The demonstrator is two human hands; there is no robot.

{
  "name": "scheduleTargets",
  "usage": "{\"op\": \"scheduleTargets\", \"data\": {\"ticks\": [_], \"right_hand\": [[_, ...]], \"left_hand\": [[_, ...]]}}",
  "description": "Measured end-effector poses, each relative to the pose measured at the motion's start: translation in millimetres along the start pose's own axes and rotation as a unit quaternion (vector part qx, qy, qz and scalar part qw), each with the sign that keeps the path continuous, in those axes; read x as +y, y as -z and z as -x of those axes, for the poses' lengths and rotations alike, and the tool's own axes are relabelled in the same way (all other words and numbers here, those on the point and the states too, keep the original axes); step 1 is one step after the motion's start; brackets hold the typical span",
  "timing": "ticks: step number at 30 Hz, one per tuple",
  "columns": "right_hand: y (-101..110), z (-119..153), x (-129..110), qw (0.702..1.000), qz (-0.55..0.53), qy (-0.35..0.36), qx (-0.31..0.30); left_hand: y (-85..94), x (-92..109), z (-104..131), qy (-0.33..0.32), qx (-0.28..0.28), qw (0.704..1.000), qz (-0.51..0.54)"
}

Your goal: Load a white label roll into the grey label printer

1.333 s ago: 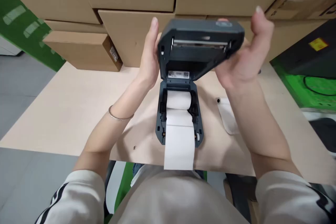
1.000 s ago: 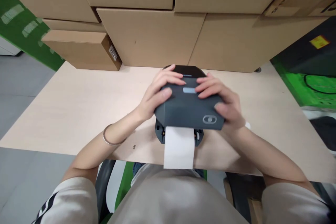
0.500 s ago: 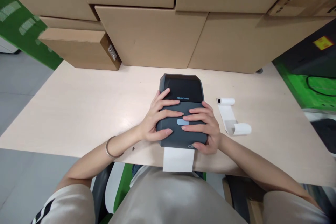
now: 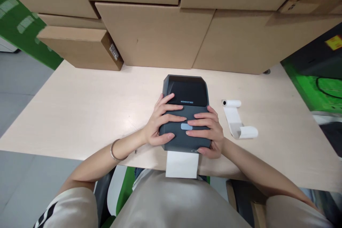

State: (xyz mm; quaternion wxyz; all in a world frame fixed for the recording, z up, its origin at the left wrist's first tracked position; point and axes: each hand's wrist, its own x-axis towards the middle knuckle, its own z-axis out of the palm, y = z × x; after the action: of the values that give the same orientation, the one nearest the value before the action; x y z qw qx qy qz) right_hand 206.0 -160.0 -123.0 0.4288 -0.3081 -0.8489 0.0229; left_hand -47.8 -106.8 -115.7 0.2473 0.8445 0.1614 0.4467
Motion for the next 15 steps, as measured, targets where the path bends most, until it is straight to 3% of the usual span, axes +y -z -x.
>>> {"op": "scheduleTargets", "data": {"ticks": [3, 8, 11, 15], "right_hand": [[0, -1, -1, 1.0, -0.012, 0.004, 0.025], [-1, 12, 8, 0.999, 0.009, -0.015, -0.044], [-5, 22, 15, 1.0, 0.003, 0.01, -0.019], [-18, 39, 25, 0.998, -0.031, 0.039, 0.044]], "left_hand": [[-0.8, 1, 3, 0.014, 0.003, 1.0, 0.003], [-7.9, -1, 17, 0.029, 0.025, 0.999, 0.017], [-8.8, -9, 23, -0.003, 0.036, 0.999, 0.027], [0.6, -21, 19, -0.1, -0.019, 0.994, -0.039]]}}
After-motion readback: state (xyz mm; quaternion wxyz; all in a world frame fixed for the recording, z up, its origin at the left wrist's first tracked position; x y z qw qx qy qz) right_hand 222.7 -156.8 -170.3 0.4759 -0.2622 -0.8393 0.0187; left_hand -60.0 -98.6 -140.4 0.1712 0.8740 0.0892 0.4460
